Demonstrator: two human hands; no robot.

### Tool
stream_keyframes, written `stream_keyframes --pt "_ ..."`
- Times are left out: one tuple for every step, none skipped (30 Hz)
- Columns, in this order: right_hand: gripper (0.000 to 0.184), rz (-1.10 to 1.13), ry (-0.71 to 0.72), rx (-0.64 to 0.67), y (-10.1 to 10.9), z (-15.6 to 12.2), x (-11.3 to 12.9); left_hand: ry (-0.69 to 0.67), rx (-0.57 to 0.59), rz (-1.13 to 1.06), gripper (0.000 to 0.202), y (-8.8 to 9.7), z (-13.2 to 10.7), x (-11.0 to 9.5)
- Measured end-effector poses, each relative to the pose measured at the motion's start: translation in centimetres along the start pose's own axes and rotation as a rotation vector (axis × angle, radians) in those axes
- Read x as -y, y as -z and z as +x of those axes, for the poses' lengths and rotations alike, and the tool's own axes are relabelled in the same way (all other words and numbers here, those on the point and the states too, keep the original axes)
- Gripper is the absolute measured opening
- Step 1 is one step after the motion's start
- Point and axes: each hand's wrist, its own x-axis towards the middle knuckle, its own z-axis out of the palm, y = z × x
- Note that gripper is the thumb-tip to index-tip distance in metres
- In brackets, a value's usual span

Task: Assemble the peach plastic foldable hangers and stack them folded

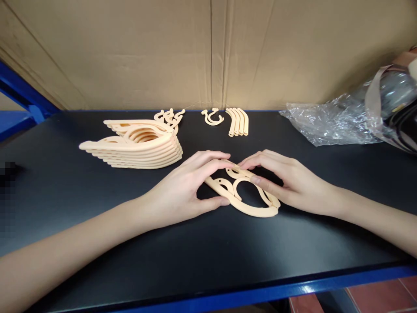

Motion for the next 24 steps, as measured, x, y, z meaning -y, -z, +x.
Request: stream_keyframes --pt "0.026 0.055 -0.027 0.022 0.0 0.0 0.0 0.009 0.009 0.006 0.052 0.0 0.0 0.0" --pt "0.027 0.113 -0.05 0.038 -0.1 0.0 0.0 0.014 0.015 0.014 0.056 0.0 0.0 0.1" --pt "0.028 0.18 -0.07 0.045 -0.1 -0.1 0.0 0.017 0.022 0.022 0.061 0.0 0.0 0.1" --pt "0.03 0.257 -0.087 0.051 -0.2 -0.1 -0.1 0.016 0.027 0.028 0.064 -0.1 -0.1 0.1" --pt "0.031 0.34 -0.099 0.053 -0.2 -0.1 -0.1 0.013 0.031 0.032 0.066 -0.1 -0.1 0.2" --pt "0.032 0.42 -0.107 0.052 -0.3 -0.1 -0.1 0.011 0.032 0.039 0.066 -0.1 -0.1 0.2" --pt "0.032 0.492 -0.118 0.052 -0.3 0.0 -0.1 0.005 0.03 0.054 0.065 -0.2 -0.1 0.1" --pt "0.031 0.557 -0.132 0.048 -0.3 0.0 -0.1 -0.009 0.023 0.084 0.065 -0.2 -0.1 0.1" --pt "0.031 0.618 -0.151 0.043 -0.3 0.1 0.0 -0.034 0.005 0.131 0.065 -0.1 -0.1 0.1" --pt "0.033 0.677 -0.175 0.034 -0.3 0.1 0.1 -0.068 -0.019 0.194 0.065 0.0 -0.1 0.0" --pt "0.036 0.736 -0.21 0.026 -0.3 0.2 0.1 -0.106 -0.044 0.268 0.066 0.1 0.0 -0.1" --pt "0.04 0.791 -0.253 0.022 -0.2 0.2 0.2 -0.146 -0.07 0.347 0.067 0.2 0.0 -0.2" --pt "0.043 0.838 -0.298 0.021 -0.1 0.3 0.2 -0.184 -0.092 0.424 0.066 0.4 0.0 -0.3" --pt "0.044 0.874 -0.341 0.022 0.0 0.3 0.2 -0.215 -0.112 0.495 0.066 0.6 0.0 -0.4" --pt "0.045 0.892 -0.379 0.026 0.1 0.3 0.2 -0.242 -0.128 0.556 0.066 0.7 0.1 -0.5" --pt "0.043 0.893 -0.406 0.028 0.2 0.3 0.1 -0.264 -0.142 0.606 0.065 0.8 0.1 -0.6" --pt "0.041 0.88 -0.423 0.029 0.3 0.3 0.1 -0.278 -0.16 0.647 0.065 1.0 0.1 -0.7" --pt "0.038 0.858 -0.432 0.033 0.4 0.3 0.1 -0.286 -0.174 0.679 0.065 1.1 0.1 -0.7" --pt "0.034 0.832 -0.438 0.04 0.5 0.3 0.1 -0.29 -0.188 0.704 0.063 1.1 0.2 -0.8" --pt "0.03 0.808 -0.442 0.053 0.6 0.3 0.1 -0.291 -0.197 0.724 0.062 1.2 0.2 -0.9" --pt "0.027 0.79 -0.445 0.064 0.7 0.3 0.1 -0.292 -0.205 0.737 0.061 1.2 0.2 -0.9" --pt "0.026 0.78 -0.447 0.072 0.8 0.3 0.2 -0.292 -0.209 0.744 0.06 1.2 0.2 -0.9" --pt "0.025 0.777 -0.448 0.075 0.9 0.2 0.3 -0.292 -0.21 0.746 0.059 1.1 0.1 -1.0" --pt "0.025 0.779 -0.447 0.075 0.9 0.2 0.3 -0.289 -0.208 0.746 0.058 1.1 0.1 -1.0"
